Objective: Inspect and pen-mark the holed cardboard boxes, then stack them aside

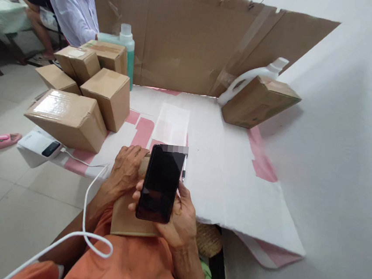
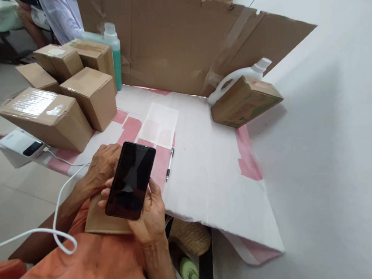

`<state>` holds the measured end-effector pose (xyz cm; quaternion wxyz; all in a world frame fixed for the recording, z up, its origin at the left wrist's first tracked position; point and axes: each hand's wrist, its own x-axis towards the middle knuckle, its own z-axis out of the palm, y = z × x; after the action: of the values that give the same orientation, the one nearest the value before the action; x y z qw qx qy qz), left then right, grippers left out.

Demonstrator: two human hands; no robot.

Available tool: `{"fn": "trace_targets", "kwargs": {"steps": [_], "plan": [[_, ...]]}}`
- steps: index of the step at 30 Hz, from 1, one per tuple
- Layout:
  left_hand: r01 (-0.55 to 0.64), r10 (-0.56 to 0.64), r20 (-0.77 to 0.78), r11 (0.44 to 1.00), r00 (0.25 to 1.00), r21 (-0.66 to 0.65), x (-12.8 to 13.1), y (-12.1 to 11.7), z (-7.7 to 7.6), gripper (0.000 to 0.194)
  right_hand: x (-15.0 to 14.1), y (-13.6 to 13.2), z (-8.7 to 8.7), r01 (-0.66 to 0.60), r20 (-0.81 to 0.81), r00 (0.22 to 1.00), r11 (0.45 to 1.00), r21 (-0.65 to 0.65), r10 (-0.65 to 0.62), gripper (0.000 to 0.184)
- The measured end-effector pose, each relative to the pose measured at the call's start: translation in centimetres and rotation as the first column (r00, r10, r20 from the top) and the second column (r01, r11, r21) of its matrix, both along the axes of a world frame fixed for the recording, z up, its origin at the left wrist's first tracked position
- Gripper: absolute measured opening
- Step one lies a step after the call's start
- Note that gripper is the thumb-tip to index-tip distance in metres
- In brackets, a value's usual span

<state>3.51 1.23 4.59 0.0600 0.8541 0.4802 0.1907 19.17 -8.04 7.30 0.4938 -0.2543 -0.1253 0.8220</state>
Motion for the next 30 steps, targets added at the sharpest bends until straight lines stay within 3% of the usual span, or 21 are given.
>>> {"fn": "trace_targets", "kwargs": {"steps": [4,9,19,30], "plan": [[-0.01,0.01,0.016,1.0,1.0,-0.007,0.2,0.1,0.3,0.019,0.4,0.0,-0.2,0.004,-0.114,0.993,0.997,-0.071,-0.012,0.048],[-0.002,0.002,0.045,1.0,0.999,-0.003,0.2,0.0,0.4,0.022,0.8,-0.2,-1.0,0.056,-0.098,0.993,0.991,-0.119,-0.067,0.054],[-0.025,0.025,-0.004,1.0,1.0,-0.008,0.4,0.1,0.5,0.021,0.4,-0.3,-0.2,0.035,-0.109,0.993,0.998,-0.057,-0.041,0.046],[-0.016,0.016,0.001,1.0,1.0,0.002,0.3,0.3,0.0,0.01,0.4,0.0,-0.3,0.046,-0.126,0.99,0.995,-0.084,-0.056,0.046]]}}
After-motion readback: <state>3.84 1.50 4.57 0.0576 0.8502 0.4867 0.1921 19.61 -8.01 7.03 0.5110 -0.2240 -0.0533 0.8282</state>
